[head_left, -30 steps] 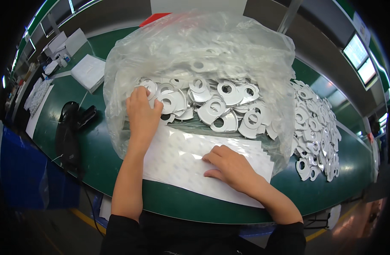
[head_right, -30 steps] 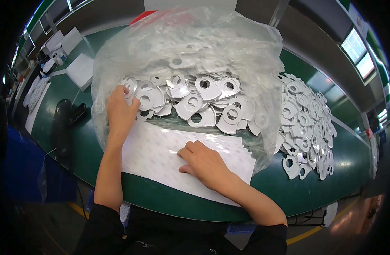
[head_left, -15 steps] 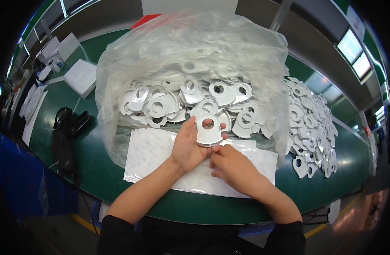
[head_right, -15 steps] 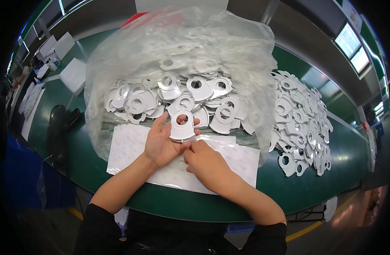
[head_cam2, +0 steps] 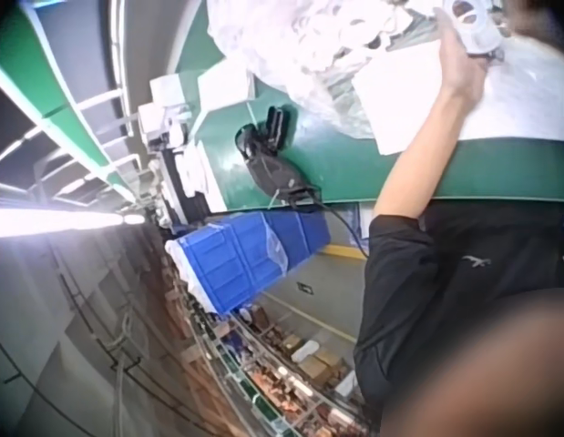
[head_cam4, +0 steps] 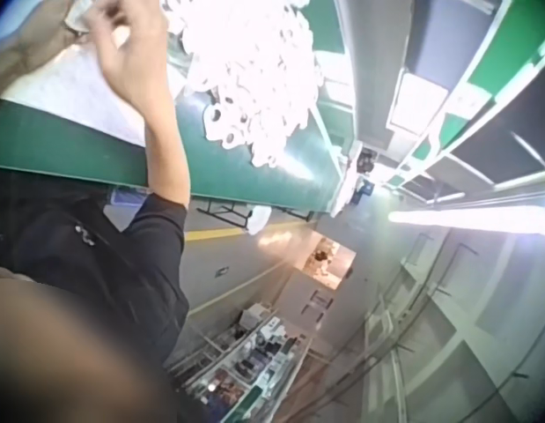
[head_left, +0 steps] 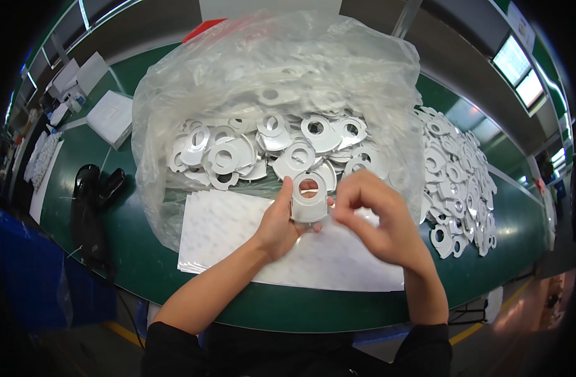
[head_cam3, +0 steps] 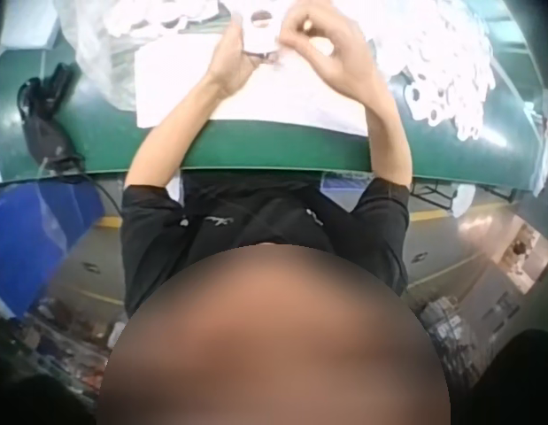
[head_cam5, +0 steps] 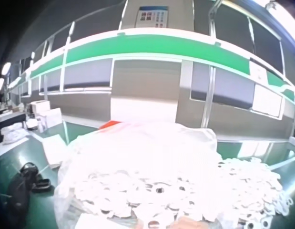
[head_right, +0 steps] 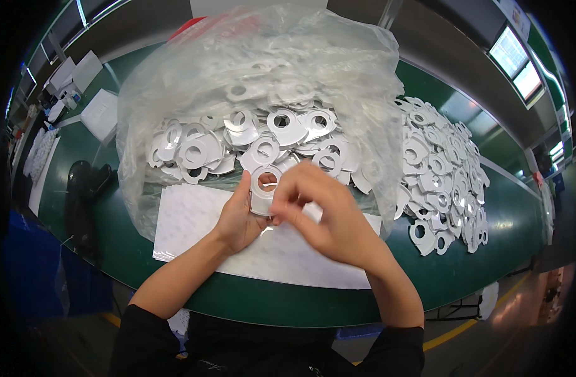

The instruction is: Applying small round adhesive labels to circular fixture components on an assembly line.

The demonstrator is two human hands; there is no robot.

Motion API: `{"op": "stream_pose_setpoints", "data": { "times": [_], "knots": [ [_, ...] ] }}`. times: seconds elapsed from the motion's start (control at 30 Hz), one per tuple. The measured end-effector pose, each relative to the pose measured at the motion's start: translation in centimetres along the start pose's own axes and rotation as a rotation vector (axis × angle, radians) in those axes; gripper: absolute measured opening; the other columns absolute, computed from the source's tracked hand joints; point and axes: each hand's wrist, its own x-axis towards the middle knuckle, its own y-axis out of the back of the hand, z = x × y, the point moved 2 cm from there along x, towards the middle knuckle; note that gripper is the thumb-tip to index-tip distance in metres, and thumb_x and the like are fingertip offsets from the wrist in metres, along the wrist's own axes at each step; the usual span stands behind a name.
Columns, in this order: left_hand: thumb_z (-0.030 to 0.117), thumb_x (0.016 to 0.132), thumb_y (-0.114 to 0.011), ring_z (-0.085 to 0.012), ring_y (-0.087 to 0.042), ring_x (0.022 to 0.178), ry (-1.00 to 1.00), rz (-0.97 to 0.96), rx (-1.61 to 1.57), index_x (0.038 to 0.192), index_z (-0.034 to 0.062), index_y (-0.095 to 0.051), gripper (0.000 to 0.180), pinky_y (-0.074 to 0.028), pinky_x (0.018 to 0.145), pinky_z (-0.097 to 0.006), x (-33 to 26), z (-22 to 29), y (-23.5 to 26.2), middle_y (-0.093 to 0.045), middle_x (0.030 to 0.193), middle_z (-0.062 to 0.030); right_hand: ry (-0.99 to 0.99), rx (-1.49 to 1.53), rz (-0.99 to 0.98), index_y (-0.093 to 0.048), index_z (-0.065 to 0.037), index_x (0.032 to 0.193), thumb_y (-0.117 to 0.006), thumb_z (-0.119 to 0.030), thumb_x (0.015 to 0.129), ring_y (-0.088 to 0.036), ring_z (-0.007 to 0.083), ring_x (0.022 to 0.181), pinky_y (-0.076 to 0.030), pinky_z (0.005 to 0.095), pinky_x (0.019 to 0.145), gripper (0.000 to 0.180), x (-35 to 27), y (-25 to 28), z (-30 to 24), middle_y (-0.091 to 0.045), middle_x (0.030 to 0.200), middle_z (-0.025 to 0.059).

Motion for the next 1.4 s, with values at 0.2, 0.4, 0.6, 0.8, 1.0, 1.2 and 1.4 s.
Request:
{"op": "stream_pose_setpoints", "data": {
  "times": [0.2,0.4,0.6,0.8,1.0,1.2,1.4],
  "knots": [
    [0.056,0.096,-0.015,-0.0191,-0.057,0.088,-0.006,-0.088,0.003,0.117,0.006,-0.048,0.064,-0.042,0.064,-0.028,0.0,0.0,-0.2,-0.058,0.106,-0.0128,-0.326,0.208,0.207,-0.053,0.0,0.089,-0.056,-0.009,0.089,-0.053,0.0098,0.069,-0.046,0.0243,0.062,0.01,0.7,-1.8,5.7,-0.053,0.088,0.0047],
    [0.057,0.095,-0.014,-0.0179,-0.057,0.087,-0.002,-0.063,-0.016,0.107,0.0074,-0.05,0.062,-0.041,0.061,-0.027,0.1,0.0,-0.1,-0.057,0.102,-0.0119,-0.462,0.393,0.087,-0.052,-0.002,0.09,-0.054,-0.013,0.092,-0.052,0.0079,0.068,-0.046,0.023,0.061,0.011,0.2,-2.6,7.2,-0.052,0.088,0.0011],
    [0.057,0.095,-0.014,-0.0176,-0.058,0.086,-0.01,-0.069,0.013,0.107,0.008,-0.05,0.062,-0.041,0.061,-0.027,0.2,0.0,-0.1,-0.057,0.1,-0.0117,-0.398,0.314,0.091,-0.053,-0.001,0.09,-0.055,-0.011,0.091,-0.053,0.0084,0.07,-0.047,0.0233,0.061,0.01,0.3,-2.5,6.9,-0.051,0.088,0.002],
    [0.057,0.095,-0.014,-0.0171,-0.058,0.085,-0.006,-0.064,0.027,0.107,0.0078,-0.05,0.063,-0.041,0.061,-0.026,0.1,0.0,-0.1,-0.057,0.1,-0.0112,-0.412,0.317,0.086,-0.054,-0.001,0.091,-0.056,-0.01,0.09,-0.053,0.0089,0.071,-0.048,0.023,0.06,0.01,0.3,-2.5,6.9,-0.05,0.089,0.0024],
    [0.058,0.095,-0.014,-0.0163,-0.057,0.085,0.007,-0.04,0.02,0.107,0.0074,-0.051,0.064,-0.041,0.061,-0.026,0.1,0.0,-0.1,-0.057,0.099,-0.0107,-0.399,0.322,0.117,-0.055,0.003,0.088,-0.058,-0.012,0.088,-0.055,0.0104,0.064,-0.047,0.0233,0.057,0.015,0.3,-2.6,7.1,-0.051,0.092,0.0064],
    [0.058,0.095,-0.014,-0.0158,-0.057,0.085,-0.002,-0.057,0.029,0.106,0.0066,-0.051,0.064,-0.041,0.061,-0.026,0.1,0.0,-0.1,-0.057,0.099,-0.0103,-0.402,0.32,0.117,-0.055,0.003,0.087,-0.058,-0.012,0.088,-0.056,0.0101,0.064,-0.047,0.023,0.056,0.016,0.3,-2.7,7.1,-0.051,0.091,0.0065],
    [0.058,0.095,-0.014,-0.0151,-0.056,0.083,0.001,-0.066,0.009,0.104,0.0064,-0.051,0.064,-0.041,0.06,-0.026,0.2,-0.1,0.0,-0.057,0.099,-0.0097,-0.373,0.286,0.145,-0.055,0.003,0.087,-0.058,-0.01,0.088,-0.055,0.0095,0.062,-0.047,0.0228,0.055,0.014,0.3,-2.9,7.0,-0.05,0.09,0.0063]
  ]
}}
